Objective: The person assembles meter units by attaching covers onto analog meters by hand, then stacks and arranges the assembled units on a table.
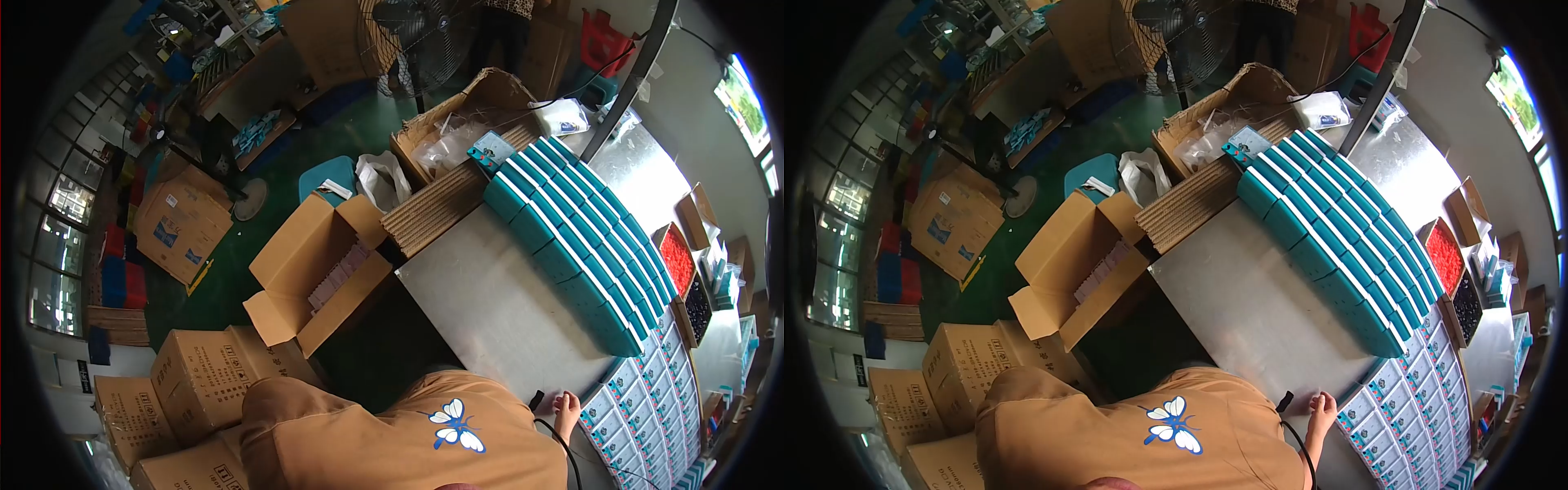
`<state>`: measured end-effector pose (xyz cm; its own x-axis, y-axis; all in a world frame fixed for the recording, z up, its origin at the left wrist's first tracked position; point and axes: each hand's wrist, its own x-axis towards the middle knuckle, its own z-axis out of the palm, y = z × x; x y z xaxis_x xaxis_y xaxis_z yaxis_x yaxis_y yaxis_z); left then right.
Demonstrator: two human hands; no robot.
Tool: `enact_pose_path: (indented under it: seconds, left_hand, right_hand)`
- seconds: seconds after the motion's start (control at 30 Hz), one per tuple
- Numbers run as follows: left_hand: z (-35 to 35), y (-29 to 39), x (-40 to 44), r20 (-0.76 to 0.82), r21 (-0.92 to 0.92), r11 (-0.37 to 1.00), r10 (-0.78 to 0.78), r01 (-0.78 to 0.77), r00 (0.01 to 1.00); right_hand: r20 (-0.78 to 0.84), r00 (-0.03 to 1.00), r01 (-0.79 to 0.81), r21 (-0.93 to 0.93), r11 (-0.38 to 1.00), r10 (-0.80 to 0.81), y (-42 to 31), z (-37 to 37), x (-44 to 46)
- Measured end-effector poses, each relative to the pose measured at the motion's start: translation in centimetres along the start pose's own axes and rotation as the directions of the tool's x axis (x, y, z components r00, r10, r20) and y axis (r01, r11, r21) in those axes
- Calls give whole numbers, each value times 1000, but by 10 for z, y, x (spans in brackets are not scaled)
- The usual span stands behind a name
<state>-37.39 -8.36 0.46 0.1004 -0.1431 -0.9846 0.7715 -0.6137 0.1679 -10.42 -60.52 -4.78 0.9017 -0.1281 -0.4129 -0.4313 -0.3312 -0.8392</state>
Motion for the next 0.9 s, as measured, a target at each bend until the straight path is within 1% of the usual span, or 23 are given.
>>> enact_pose_path:
  seconds: [0.13, 0.2, 0.27, 0.3, 0.33, 0.4, 0.47, 0.53, 0.6, 0.63, 0.73, 0.83, 0.87, 0.9]
  left_hand:
    - [0, -1, 4, -21, 0, 1000, 17, -17, 1000]
    - [1, 0, 6, -36, -3, 1000, 27, -27, 999]
    - [-6, -2, 6, -57, -4, 999, 32, -32, 998]
    - [-9, -2, 7, -67, -3, 999, 34, -34, 997]
    - [-14, -2, 8, -85, 0, 999, 35, -35, 996]
    - [-21, -1, 11, -119, -2, 999, 38, -38, 992]
    - [-28, -1, 13, -140, 2, 999, 39, -39, 989]
    - [-36, 0, 15, -165, 7, 999, 38, -38, 986]
    - [-40, 0, 17, -188, 16, 999, 41, -38, 981]
    - [-44, 1, 17, -206, 16, 999, 41, -38, 978]
    - [-55, 1, 20, -254, 29, 999, 36, -30, 967]
    - [-73, 4, 25, -318, 60, 998, 29, -10, 948]
    - [-81, 7, 27, -345, 77, 997, 26, 1, 938]
    - [-87, 10, 30, -372, 89, 996, 28, 6, 928]
  right_hand:
    - [37, 999, 22, 25, 999, -22, 10, -4, -6]
    - [29, 1000, -15, 140, 990, 11, 21, -4, -5]
    - [9, 1000, -1, 172, 985, -1, 26, -4, -5]
    - [0, 1000, 18, 146, 989, -19, 28, -4, -6]
    - [2, 1000, 26, 173, 985, -27, 32, -5, -5]
    - [-34, 999, 22, 179, 984, -16, 39, -4, 0]
    - [-29, 999, -34, 249, 968, 43, 42, -5, 4]
    - [-41, 997, -58, 251, 966, 71, 44, -5, 9]
    - [-50, 992, -96, 245, 965, 112, 47, -8, 10]
    - [-88, 991, -78, 204, 976, 98, 48, -7, 11]
    - [-104, 991, -59, 188, 980, 79, 54, -6, 14]
    - [-122, 991, -54, 68, 996, 62, 54, -2, 14]
    - [-135, 990, -22, 104, 994, 36, 56, 0, 13]
    - [-155, 987, -33, -1, 999, 33, 46, 2, 9]
